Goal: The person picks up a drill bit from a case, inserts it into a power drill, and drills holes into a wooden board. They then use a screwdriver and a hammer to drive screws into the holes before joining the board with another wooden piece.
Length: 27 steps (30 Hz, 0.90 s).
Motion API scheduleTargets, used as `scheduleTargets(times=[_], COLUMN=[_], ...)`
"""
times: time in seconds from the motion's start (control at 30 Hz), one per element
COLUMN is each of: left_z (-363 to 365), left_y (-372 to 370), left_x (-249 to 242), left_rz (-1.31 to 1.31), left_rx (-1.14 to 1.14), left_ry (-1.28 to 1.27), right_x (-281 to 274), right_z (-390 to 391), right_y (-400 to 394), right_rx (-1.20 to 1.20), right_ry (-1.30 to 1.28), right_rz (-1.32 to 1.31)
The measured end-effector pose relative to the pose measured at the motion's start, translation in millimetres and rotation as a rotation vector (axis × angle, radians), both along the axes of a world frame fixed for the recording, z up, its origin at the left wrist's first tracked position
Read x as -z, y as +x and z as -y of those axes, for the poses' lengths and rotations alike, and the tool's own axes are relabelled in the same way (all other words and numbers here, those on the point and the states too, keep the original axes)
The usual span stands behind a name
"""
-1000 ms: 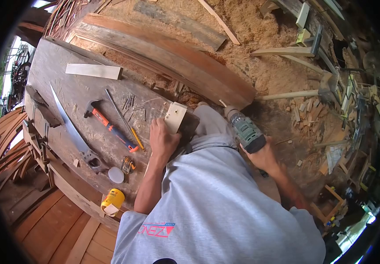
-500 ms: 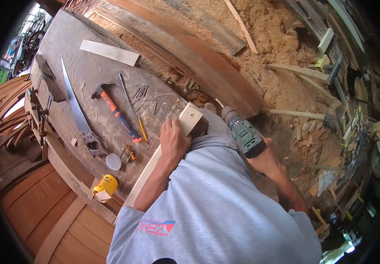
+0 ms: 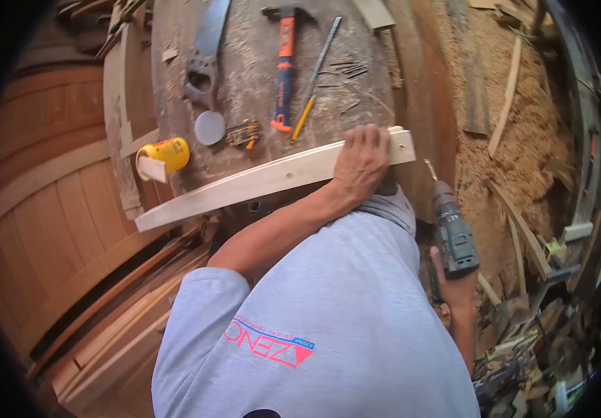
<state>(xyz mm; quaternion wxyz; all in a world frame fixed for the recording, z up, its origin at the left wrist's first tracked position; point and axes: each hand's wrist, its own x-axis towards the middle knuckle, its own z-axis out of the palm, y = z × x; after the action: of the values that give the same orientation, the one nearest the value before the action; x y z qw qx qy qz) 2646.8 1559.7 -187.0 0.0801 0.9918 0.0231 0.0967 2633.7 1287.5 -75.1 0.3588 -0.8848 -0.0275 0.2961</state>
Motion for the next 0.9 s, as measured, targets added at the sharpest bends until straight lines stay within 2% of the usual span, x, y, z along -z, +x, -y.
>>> scheduleTargets(times=[0.13, 0.37, 0.5, 0.63, 0.7, 0.9], left_z=[4, 2, 3, 4, 3, -2], left_y=[2, 10, 6, 10, 10, 10], left_x=[7, 13, 15, 16, 15, 14], left_rz=[0.146, 0.146, 0.231, 0.253, 0.251, 0.187], left_rx=[-0.038, -0.044, -0.047, -0.069, -0.074, -0.023], left_ry=[0.077, 0.137, 0.204, 0.166, 0.144, 0.102], right_x=[15, 23, 29, 18, 19, 23], right_z=[17, 27, 26, 16, 19, 28], right_y=[11, 38, 52, 56, 54, 56], right_rx=[-0.018, -0.153, -0.233, -0.226, -0.076, -0.077], right_ry=[0.055, 0.044, 0.076, 0.073, 0.066, 0.075], right_rz=[0.003, 0.015, 0.003, -0.013, -0.05, 0.032])
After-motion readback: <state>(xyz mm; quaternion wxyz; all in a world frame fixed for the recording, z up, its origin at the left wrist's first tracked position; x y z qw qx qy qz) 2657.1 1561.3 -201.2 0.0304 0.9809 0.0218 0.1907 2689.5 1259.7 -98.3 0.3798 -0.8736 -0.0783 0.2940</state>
